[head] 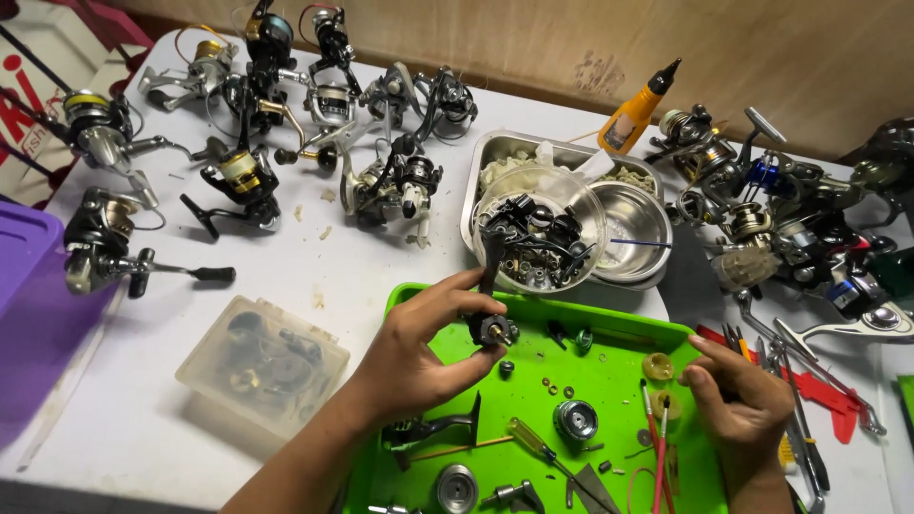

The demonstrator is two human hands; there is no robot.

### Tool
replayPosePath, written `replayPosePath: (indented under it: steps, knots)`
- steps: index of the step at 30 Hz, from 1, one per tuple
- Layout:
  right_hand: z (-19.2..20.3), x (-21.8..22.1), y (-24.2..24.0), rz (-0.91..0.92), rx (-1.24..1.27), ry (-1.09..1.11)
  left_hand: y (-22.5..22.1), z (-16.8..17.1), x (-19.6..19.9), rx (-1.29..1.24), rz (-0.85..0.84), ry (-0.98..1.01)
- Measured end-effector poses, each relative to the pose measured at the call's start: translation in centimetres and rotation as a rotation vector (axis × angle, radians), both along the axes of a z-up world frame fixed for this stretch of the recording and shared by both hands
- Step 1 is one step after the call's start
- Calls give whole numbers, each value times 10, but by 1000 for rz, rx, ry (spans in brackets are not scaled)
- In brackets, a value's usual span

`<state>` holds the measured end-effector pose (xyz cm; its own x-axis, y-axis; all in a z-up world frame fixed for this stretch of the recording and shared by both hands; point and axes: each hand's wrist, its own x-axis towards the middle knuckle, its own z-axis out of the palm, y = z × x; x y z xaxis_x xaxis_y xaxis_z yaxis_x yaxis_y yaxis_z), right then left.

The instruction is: Disassembling and repairing the internal mechanical components of a fishing reel using a screwdriver and manual manipulation.

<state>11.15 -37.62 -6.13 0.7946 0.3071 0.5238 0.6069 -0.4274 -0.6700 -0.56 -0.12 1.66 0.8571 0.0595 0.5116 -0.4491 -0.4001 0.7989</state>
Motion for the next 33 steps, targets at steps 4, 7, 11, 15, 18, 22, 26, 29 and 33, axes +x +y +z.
replayPosePath:
  steps: [4,7,11,15,18,22,26,29,33]
  knots:
    - [-5,4,-3,0,187,89,3,6,2,-35,-34,-25]
    - [-6,3,-4,16,213,95,0,3,0,-29,-16,-30]
    - [-6,6,-4,25,133,34,-1,5,0,-24,2,4]
    - [1,4,-1,0,45,25,2,2,-2,11,26,8]
    - [7,-1,2,-28,40,58,5,1,-2,-1,44,5]
    - [5,6,0,-1,-92,-1,5,1,1,8,59,10]
    - [11,4,8,-89,-231,-37,3,-1,3,-25,38,82]
    - [15,4,12,-110,-250,35,3,-2,4,-15,32,101]
    - [15,5,11,-101,-288,18,2,-3,4,18,34,75]
